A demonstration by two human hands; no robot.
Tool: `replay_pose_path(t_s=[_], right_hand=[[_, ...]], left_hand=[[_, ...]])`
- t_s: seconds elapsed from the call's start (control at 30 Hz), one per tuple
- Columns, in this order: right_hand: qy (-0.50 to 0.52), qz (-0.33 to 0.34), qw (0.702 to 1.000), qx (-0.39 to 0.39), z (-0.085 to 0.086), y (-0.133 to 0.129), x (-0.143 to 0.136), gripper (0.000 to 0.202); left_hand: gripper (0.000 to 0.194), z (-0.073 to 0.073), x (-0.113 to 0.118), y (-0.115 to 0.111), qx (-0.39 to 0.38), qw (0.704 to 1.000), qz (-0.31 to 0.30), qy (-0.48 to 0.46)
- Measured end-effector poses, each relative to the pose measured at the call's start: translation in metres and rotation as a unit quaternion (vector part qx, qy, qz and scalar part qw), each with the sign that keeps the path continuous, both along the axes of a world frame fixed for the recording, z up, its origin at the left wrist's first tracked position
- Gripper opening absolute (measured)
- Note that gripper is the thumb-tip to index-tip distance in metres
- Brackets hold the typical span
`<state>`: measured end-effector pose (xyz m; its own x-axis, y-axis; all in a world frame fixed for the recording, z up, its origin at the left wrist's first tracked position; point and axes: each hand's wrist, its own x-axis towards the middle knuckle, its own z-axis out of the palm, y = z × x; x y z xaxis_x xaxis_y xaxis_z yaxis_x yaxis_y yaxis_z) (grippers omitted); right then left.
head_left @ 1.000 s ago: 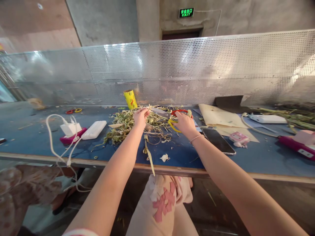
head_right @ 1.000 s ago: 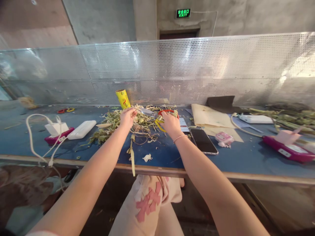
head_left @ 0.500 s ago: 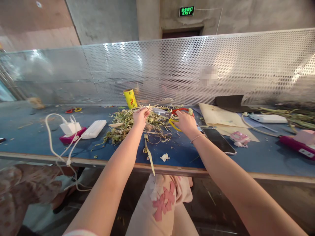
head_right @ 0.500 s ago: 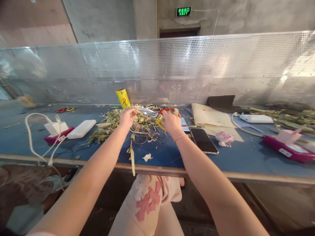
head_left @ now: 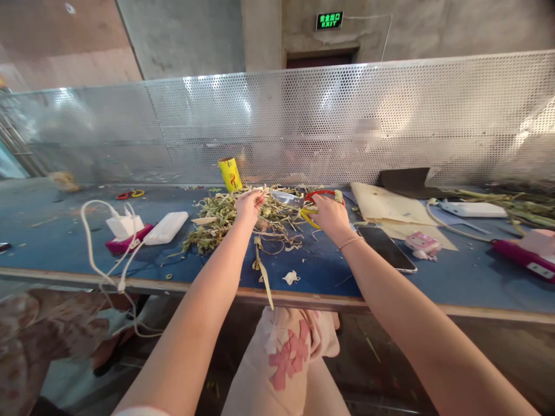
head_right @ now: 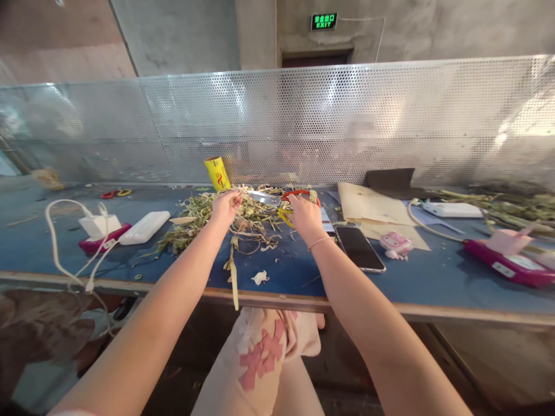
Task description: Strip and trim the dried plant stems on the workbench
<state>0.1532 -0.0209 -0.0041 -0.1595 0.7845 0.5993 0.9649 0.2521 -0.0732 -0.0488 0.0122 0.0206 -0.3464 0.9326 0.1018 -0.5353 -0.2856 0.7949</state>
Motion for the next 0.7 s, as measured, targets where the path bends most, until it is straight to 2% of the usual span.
replay_pose_path(t_s=[0.5, 0.7], right_hand=[[0.034, 0.017, 0.999, -0.015, 0.0034, -0.002, 0.0021, 0.028], [0.032, -0.001, 0.999, -0.01, 0.0036, -0.0032, 0.0004, 0.027]], left_hand=[[0.009, -0.0035, -0.003, 0.0029, 0.02, 1.0, -0.019, 0.003], [0.01, -0.0039, -0.0022, 0.0029, 0.023, 0.999, -0.02, 0.012]])
